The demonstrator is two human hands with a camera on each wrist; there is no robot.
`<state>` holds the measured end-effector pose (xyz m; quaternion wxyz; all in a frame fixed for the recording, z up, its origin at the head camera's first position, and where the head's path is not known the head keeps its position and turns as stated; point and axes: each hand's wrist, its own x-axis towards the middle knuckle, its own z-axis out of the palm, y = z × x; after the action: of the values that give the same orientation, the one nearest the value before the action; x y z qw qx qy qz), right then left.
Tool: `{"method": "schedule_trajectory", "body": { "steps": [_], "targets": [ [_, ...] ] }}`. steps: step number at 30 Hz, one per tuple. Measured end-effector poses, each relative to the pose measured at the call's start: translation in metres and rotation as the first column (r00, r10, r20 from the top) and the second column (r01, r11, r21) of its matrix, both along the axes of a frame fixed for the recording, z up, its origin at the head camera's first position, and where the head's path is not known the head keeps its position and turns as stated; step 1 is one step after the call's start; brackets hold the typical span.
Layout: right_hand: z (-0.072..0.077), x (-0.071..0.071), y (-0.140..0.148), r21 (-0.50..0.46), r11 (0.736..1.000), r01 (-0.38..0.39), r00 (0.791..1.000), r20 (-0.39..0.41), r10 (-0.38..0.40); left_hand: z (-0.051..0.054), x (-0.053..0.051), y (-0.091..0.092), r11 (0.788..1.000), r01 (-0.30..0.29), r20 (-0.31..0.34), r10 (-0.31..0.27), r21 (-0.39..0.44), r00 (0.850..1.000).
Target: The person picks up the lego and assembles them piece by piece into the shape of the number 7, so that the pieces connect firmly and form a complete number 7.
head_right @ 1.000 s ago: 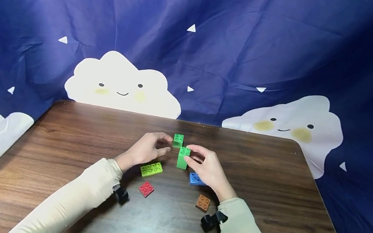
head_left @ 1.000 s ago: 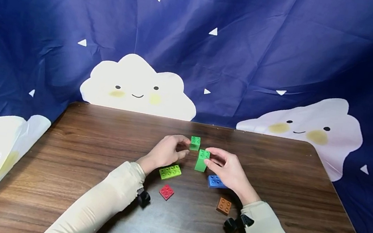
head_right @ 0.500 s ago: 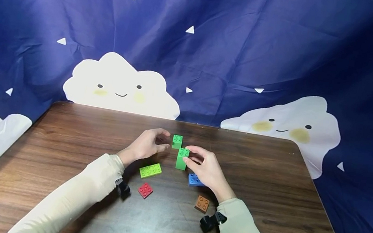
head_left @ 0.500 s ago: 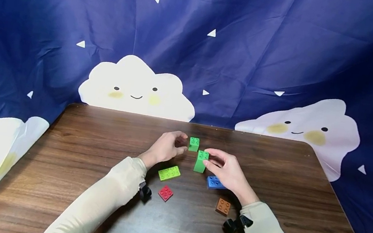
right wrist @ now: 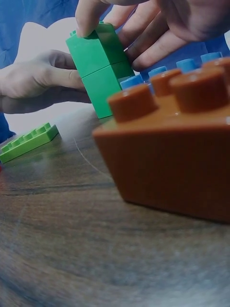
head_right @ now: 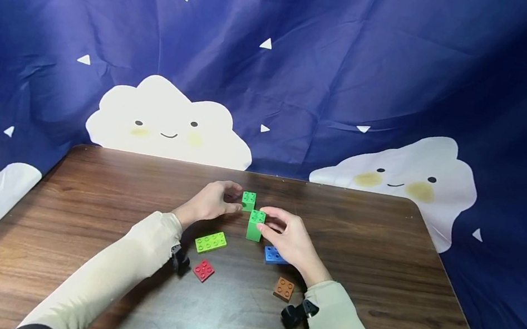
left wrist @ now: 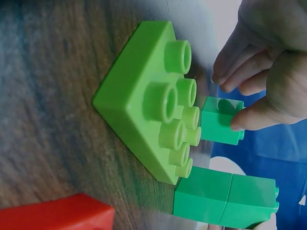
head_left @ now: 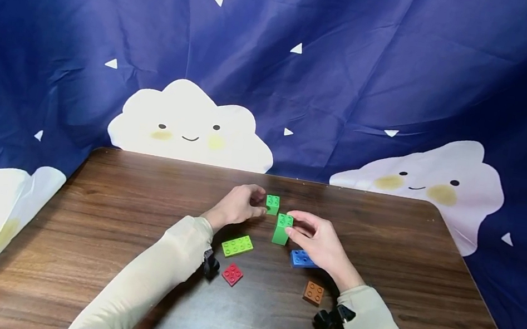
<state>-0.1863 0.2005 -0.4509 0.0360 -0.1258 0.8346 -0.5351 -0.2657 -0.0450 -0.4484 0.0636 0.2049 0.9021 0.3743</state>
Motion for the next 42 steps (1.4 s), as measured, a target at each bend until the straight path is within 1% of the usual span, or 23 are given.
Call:
{"method": "schedule_trajectory", "body": {
  "steps": [4, 11, 17, 21, 25, 29, 36, 42],
  "targets": [
    [0.0, 0.001, 0.001, 0.001, 1.0, 0.002, 1.0, 0.003, -0.002, -0.002, -0.003, 0.004, 1.0, 0.015, 0.003, -0.015, -0.008, 1.0],
    [0.001, 0.001, 0.0, 0.002, 1.0, -0.009, 1.0, -0.003, 0.009, -0.003, -0.008, 0.007, 1.0, 0.024, -0.012, -0.024, 0.005, 1.0],
    [0.001, 0.0, -0.001, 0.002, 1.0, -0.015, 1.0, -0.004, 0.015, -0.002, -0.009, 0.007, 0.999, 0.032, -0.03, -0.032, -0.011, 0.999],
    [0.001, 0.001, -0.001, 0.001, 1.0, -0.014, 1.0, -0.002, 0.014, -0.002, -0.009, 0.006, 0.999, 0.032, -0.023, -0.033, -0.01, 0.999],
    [0.0, 0.001, -0.001, 0.014, 1.0, 0.004, 1.0, 0.009, -0.004, -0.002, -0.008, 0.005, 0.999, 0.03, -0.01, -0.03, 0.01, 0.999],
    [0.0, 0.001, -0.001, 0.013, 1.0, 0.007, 1.0, 0.011, -0.007, -0.001, -0.004, 0.003, 0.999, 0.03, 0.003, -0.031, 0.042, 1.0],
    [0.0, 0.001, 0.001, -0.005, 1.0, -0.01, 1.0, 0.002, 0.01, 0.007, 0.004, 0.001, 0.995, 0.041, 0.026, -0.043, 0.089, 0.999],
    [0.0, 0.0, 0.001, -0.008, 1.0, -0.017, 1.0, 0.003, 0.017, 0.011, 0.01, -0.003, 0.992, 0.034, 0.019, -0.037, 0.121, 0.999]
  ]
}}
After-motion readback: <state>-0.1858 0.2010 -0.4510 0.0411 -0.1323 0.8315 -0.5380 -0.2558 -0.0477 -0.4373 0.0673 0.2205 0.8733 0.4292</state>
